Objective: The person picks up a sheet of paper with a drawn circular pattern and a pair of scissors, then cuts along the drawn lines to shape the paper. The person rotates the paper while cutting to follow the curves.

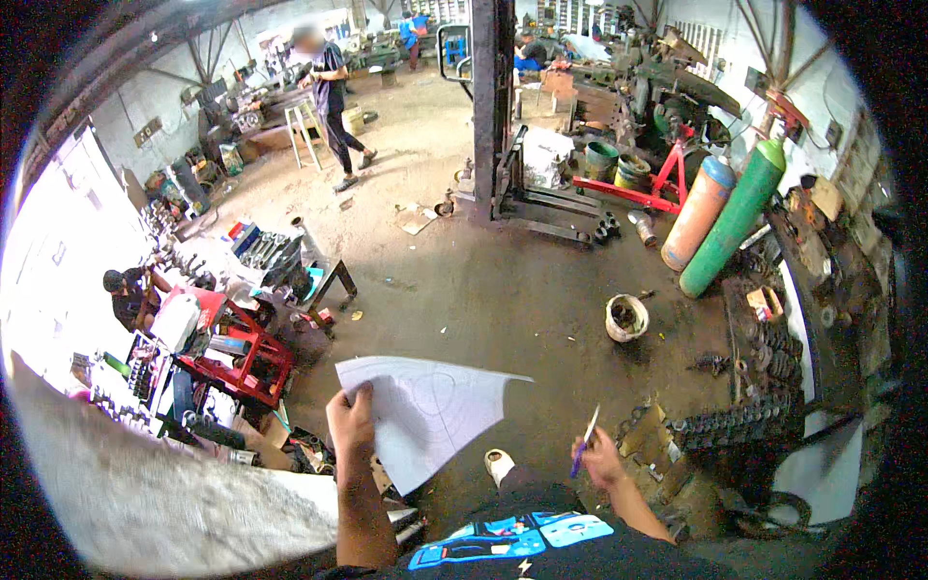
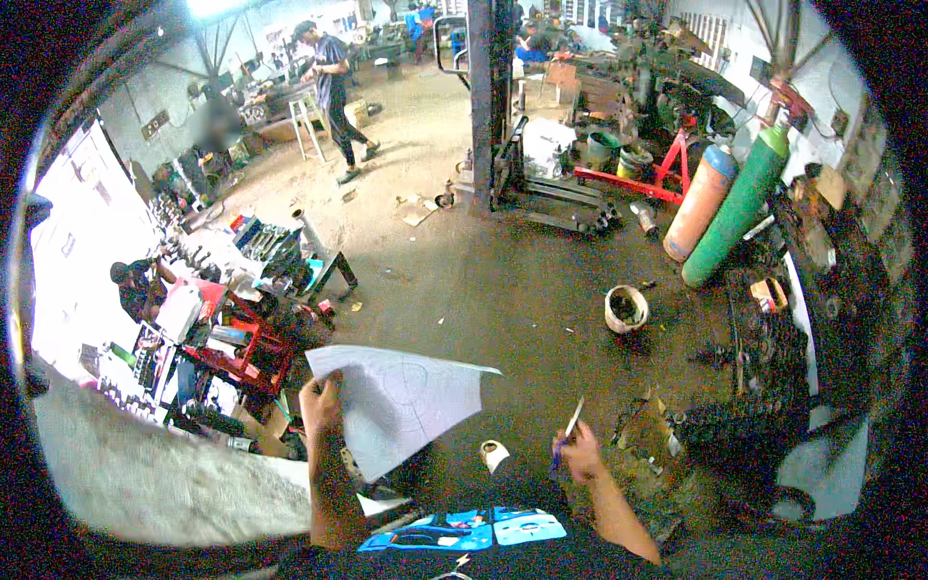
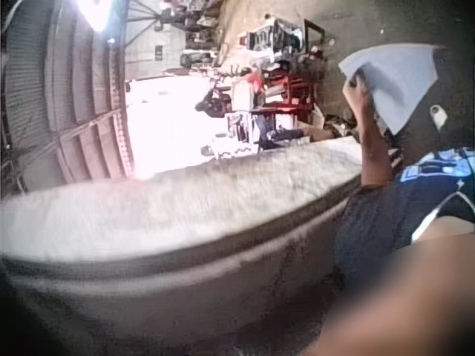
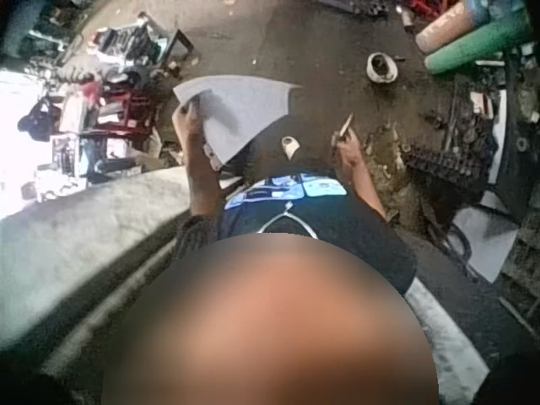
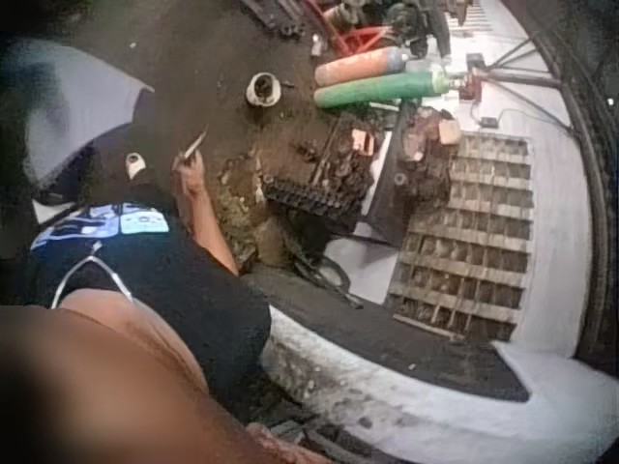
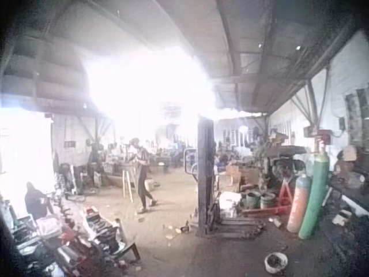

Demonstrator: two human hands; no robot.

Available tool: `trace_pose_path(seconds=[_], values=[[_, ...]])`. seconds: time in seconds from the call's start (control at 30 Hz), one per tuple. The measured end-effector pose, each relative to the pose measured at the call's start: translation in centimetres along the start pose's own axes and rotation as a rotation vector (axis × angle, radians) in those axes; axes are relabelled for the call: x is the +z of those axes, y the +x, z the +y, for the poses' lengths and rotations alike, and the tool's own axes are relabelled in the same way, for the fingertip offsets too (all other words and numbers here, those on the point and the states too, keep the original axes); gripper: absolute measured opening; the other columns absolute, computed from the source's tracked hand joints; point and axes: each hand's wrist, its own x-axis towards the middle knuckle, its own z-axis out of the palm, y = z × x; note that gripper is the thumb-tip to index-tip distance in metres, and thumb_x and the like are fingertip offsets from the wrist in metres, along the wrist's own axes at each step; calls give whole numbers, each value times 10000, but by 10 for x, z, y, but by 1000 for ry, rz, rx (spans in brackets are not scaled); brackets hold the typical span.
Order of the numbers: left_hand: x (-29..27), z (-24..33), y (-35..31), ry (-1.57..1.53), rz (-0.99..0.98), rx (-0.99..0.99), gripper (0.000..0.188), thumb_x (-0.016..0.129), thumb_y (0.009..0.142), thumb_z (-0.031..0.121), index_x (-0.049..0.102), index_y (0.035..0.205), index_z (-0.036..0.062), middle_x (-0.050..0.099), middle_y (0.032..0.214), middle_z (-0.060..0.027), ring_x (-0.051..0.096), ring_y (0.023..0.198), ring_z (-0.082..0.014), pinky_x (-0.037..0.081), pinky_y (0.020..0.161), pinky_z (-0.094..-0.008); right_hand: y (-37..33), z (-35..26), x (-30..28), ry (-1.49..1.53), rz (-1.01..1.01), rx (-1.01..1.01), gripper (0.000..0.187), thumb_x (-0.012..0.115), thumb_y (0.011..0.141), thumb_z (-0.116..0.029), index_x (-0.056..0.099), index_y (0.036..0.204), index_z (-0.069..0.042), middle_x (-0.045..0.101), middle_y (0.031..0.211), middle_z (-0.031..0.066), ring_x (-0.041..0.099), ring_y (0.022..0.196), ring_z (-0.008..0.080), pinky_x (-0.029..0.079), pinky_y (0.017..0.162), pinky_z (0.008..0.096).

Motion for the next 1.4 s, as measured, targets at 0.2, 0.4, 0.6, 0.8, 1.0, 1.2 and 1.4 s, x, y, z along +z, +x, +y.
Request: trace_pose_path(seconds=[0.2,0.4,0.6,0.8,1.0,1.2,1.4], values=[[11,20,161,61,84,40,204,559,836,142,641,878,-40,629,749,-25,517,635,-75,429,589,-242,224,-111,161,-347,-271,6,716,664,693,40,285,1298,-17,552,973,100,581,816,183,501,712,294],[33,-1,347,105,91,9,207,575,827,135,634,884,-55,638,765,-45,541,679,-92,440,638,-253,469,-119,279,-377,-490,82,505,630,780,0,387,1223,4,579,962,96,588,820,152,504,722,285],[45,47,620,232,77,4,213,572,813,135,626,876,-61,638,737,-63,541,676,-99,440,646,-267,644,-142,373,-436,-428,120,179,653,793,-99,570,931,-22,592,858,36,581,777,124,466,702,244],[112,71,889,177,14,83,213,573,812,130,624,848,-74,642,714,-83,550,650,-104,444,614,-271,782,-164,425,-283,4,281,417,652,763,-2,496,1148,38,612,941,110,614,788,164,528,679,277],[190,77,1148,282,6,126,218,585,804,137,623,838,-76,643,704,-114,557,646,-116,451,614,-289,1033,-188,534,-46,-129,214,448,642,767,10,481,1184,12,609,886,95,606,736,154,523,659,276],[231,100,1375,336,116,65,234,568,805,114,601,848,-114,642,726,-164,607,666,-193,466,632,-327,1310,-295,738,-124,-357,191,494,660,800,-142,451,1225,0,597,939,63,594,774,145,523,685,275],[299,62,1639,234,92,47,239,560,806,108,590,875,-119,640,755,-180,605,695,-194,464,649,-323,1586,-340,875,-61,-441,226,337,628,829,-205,512,1122,-87,596,862,14,582,742,114,479,629,257]])
